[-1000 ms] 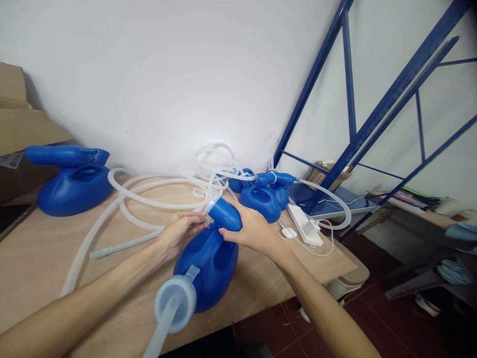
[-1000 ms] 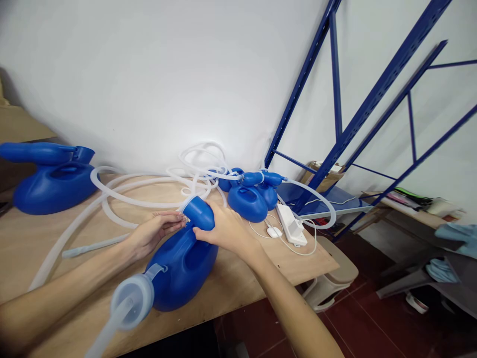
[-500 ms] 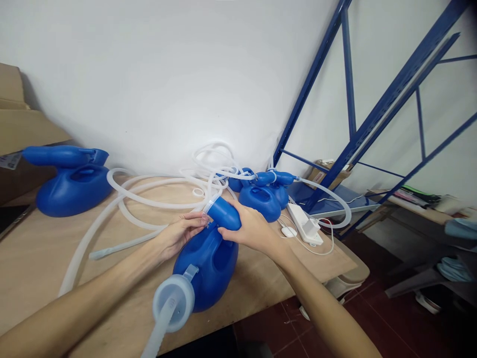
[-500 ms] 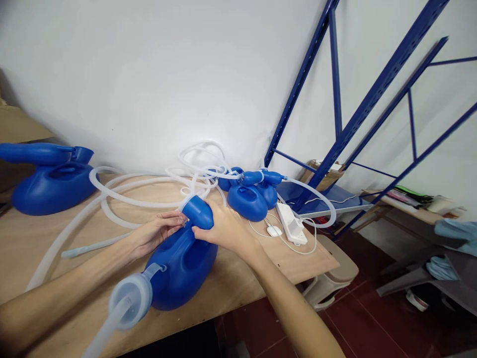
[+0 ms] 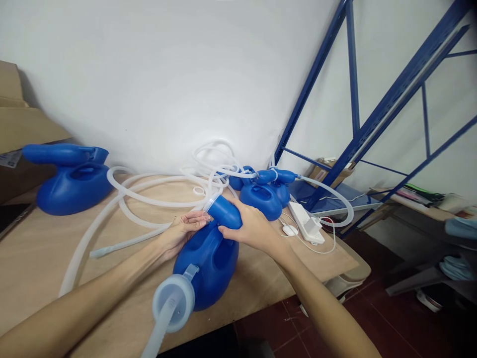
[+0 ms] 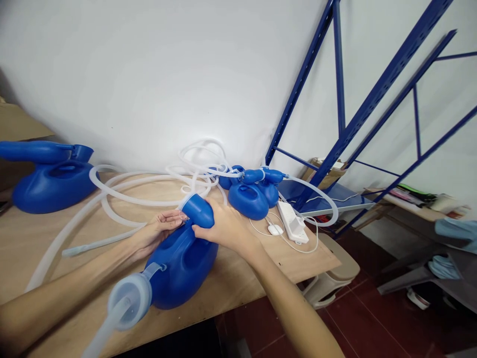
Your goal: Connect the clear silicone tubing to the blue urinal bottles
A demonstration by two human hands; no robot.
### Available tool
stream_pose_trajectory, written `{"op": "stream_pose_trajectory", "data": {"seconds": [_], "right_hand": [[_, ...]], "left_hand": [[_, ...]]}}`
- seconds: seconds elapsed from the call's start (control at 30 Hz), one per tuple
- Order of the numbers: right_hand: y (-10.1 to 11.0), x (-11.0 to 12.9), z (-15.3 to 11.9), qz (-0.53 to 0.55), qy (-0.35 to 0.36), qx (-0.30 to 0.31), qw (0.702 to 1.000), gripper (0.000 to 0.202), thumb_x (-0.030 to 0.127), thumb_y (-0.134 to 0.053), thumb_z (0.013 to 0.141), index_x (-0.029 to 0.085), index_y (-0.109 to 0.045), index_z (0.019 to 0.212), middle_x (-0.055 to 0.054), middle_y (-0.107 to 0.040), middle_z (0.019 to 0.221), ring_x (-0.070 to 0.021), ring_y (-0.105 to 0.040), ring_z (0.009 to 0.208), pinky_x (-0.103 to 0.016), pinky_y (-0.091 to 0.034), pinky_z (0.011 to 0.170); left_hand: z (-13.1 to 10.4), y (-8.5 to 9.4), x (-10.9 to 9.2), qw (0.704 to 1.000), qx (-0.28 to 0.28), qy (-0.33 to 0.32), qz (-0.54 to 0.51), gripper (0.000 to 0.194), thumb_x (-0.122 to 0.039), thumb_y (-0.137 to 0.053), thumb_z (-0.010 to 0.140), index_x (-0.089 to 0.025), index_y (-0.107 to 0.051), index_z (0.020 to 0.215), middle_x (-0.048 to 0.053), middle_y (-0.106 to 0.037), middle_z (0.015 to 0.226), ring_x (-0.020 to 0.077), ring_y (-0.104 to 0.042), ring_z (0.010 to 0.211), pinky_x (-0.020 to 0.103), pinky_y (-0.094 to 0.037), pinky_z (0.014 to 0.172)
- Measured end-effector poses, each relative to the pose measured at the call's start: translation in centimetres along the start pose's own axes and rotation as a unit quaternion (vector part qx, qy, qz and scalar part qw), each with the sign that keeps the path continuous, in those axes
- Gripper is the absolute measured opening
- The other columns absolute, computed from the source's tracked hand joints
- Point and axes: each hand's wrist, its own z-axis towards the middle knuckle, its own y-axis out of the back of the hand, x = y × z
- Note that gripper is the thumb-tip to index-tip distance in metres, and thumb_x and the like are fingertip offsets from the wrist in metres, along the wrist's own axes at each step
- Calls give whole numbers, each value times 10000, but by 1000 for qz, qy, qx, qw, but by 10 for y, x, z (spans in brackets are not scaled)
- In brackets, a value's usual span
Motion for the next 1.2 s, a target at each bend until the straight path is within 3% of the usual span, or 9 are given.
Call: {"op": "stream_pose_trajectory", "data": {"seconds": [0.23, 0.47, 0.9, 1.2], "right_hand": [[-1, 0, 1, 11, 10, 1, 1000, 708, 391, -778, 838, 245, -548, 1492, -105, -743, 1321, -330, -721, 1169, -456, -539, 991], [0, 4, 2, -3, -10, 8, 1000, 763, 406, -792, 829, 262, -528, 1530, -96, -746, 1307, -326, -723, 1135, -453, -538, 967], [-1, 11, 4, -36, -25, 10, 999, 723, 417, -793, 823, 283, -562, 1495, -74, -770, 1262, -337, -737, 1122, -425, -537, 915], [-4, 7, 1, -61, -37, 4, 997, 721, 468, -771, 835, 311, -546, 1501, -65, -775, 1279, -367, -737, 1145, -446, -532, 909]], "left_hand": [[-1, -1, -2, 1000, 16, -8, 1, 247, 5, -888, 682, -120, -790, 871, 72, -822, 862, 148, -776, 766, 184, -624, 747], [-2, 0, -1, 1000, 23, -8, 16, 393, -129, -1025, 549, -117, -779, 855, 48, -794, 776, 132, -730, 673, 201, -609, 688], [0, 3, -8, 994, 60, -29, 89, 449, -272, -1070, 469, -121, -781, 778, 58, -788, 759, 162, -734, 732, 239, -582, 745], [0, 2, -6, 987, 31, -64, 147, 523, -348, -1075, 436, -128, -797, 820, 79, -817, 821, 183, -748, 807, 252, -587, 795]]}}
